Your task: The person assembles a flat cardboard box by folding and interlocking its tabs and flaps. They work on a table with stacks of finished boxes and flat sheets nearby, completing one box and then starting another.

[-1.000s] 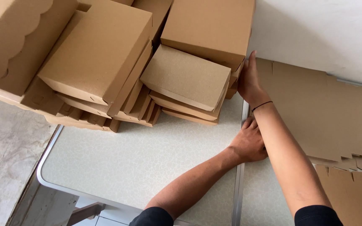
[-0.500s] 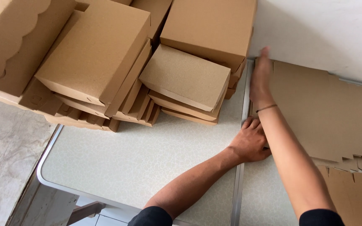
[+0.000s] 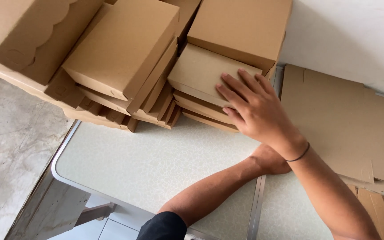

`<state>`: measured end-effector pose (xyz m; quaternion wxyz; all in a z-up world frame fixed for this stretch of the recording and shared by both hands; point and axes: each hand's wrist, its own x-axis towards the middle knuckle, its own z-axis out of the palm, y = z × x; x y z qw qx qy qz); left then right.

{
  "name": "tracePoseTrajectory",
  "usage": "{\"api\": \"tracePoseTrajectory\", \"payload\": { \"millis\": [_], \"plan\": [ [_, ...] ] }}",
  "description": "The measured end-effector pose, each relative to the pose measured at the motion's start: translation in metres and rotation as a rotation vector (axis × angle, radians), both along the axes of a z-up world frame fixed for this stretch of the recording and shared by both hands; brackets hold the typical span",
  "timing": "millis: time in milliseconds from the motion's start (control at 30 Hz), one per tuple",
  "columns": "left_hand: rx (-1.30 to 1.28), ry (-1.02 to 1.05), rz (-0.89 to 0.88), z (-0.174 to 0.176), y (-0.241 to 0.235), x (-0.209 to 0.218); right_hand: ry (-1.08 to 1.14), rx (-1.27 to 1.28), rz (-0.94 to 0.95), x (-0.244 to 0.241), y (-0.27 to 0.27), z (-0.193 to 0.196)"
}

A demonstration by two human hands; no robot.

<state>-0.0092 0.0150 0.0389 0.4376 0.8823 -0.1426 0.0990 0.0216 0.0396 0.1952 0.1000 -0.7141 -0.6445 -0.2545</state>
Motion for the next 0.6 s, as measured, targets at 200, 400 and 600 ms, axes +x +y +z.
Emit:
{"api": "tracePoseTrajectory", "payload": {
  "millis": [200,400,600],
  "plan": [
    [0.032,-0.141,0.004,-0.033,-0.007,0.014,-0.008,0.142,-0.022,0.003,-0.004,-0.02],
    [0.158,-0.228,0.086,-0.043,-0.006,0.022,0.075,0.203,0.04,-0.041,-0.053,-0.06],
    [0.24,-0.314,0.08,-0.047,-0.009,0.019,0.078,0.16,-0.217,-0.038,-0.199,-0.086]
  ]
}}
